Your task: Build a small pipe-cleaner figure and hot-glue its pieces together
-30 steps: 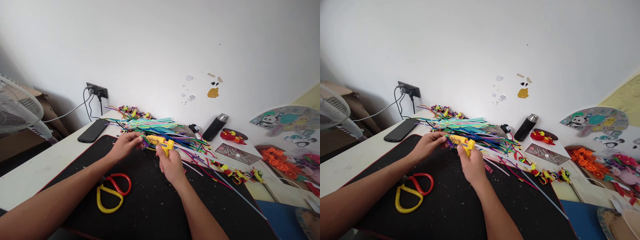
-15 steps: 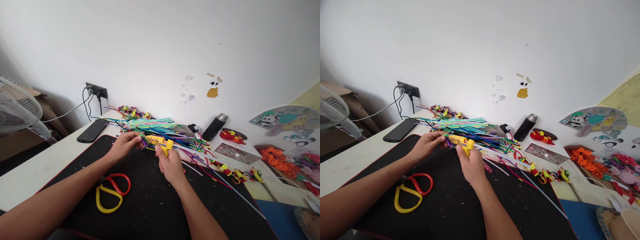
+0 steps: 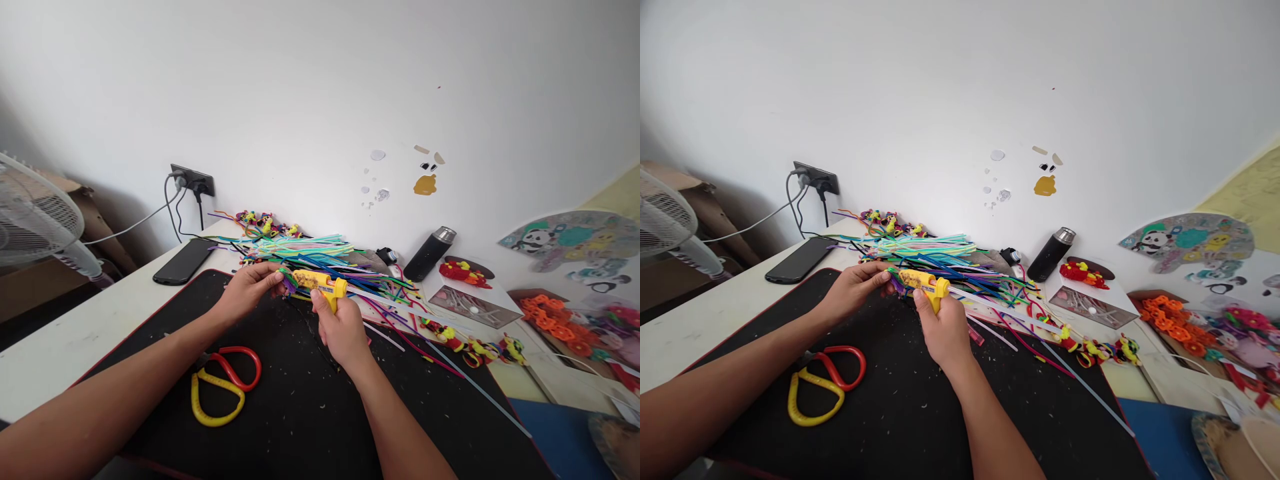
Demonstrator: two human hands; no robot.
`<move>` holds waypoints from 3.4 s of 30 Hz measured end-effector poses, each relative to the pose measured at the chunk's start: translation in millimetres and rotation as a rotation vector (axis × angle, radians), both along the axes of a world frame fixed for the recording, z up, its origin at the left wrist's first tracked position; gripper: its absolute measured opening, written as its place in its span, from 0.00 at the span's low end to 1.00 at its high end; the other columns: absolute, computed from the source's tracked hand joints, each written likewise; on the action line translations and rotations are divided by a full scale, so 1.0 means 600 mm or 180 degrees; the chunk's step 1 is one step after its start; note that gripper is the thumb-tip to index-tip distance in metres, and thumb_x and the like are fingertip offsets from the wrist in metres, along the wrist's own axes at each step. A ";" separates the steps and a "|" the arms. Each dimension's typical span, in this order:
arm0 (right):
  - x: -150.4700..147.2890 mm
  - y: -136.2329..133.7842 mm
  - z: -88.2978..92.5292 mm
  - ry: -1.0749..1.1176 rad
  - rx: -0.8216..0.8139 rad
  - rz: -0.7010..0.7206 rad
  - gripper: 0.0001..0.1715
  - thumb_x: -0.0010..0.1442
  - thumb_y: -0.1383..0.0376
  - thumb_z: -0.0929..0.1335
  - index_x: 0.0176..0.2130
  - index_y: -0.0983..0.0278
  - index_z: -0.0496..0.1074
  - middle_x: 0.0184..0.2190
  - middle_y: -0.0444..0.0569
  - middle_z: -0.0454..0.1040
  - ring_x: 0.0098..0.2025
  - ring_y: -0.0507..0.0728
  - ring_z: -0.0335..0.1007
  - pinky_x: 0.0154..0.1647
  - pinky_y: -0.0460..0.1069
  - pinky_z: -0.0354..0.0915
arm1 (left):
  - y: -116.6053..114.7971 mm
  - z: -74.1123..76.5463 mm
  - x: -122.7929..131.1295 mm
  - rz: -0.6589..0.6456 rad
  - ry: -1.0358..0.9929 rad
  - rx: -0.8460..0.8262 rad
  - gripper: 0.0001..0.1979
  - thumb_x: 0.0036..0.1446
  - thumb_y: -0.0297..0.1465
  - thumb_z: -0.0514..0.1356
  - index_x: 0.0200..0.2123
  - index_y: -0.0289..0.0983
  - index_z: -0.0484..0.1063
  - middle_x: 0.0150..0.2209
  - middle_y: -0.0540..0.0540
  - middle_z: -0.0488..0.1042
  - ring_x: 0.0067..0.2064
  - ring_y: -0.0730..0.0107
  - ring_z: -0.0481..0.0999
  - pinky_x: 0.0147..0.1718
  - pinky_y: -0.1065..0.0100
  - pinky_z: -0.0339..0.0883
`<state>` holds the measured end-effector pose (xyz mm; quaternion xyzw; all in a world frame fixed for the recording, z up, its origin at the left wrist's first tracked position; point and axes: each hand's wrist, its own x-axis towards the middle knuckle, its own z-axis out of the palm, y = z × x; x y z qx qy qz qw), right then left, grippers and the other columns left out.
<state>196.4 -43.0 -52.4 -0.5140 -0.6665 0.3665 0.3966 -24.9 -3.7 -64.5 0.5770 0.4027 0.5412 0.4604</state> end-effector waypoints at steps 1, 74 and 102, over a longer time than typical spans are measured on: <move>0.000 0.000 0.000 0.0005 0.0000 -0.0006 0.35 0.67 0.36 0.62 0.29 0.61 0.69 0.11 0.40 0.61 0.16 0.54 0.59 0.20 0.48 0.54 | 0.000 0.000 0.000 0.0003 0.0009 -0.0005 0.26 0.52 0.53 0.72 0.37 0.35 0.80 0.25 0.46 0.80 0.27 0.66 0.76 0.28 0.67 0.70; -0.002 0.000 -0.002 -0.0120 0.0043 -0.0105 0.35 0.67 0.36 0.62 0.29 0.62 0.72 0.11 0.42 0.61 0.17 0.55 0.60 0.20 0.48 0.53 | 0.000 -0.005 -0.002 -0.0041 -0.0017 0.0069 0.23 0.56 0.50 0.71 0.37 0.35 0.81 0.26 0.46 0.79 0.28 0.67 0.75 0.29 0.68 0.69; -0.001 0.005 -0.007 -0.0156 0.0238 -0.0177 0.35 0.67 0.37 0.62 0.27 0.61 0.69 0.12 0.41 0.59 0.18 0.54 0.60 0.20 0.47 0.52 | 0.004 -0.009 -0.006 0.0105 -0.0011 0.0219 0.22 0.57 0.50 0.70 0.37 0.35 0.81 0.25 0.47 0.79 0.27 0.67 0.75 0.28 0.68 0.71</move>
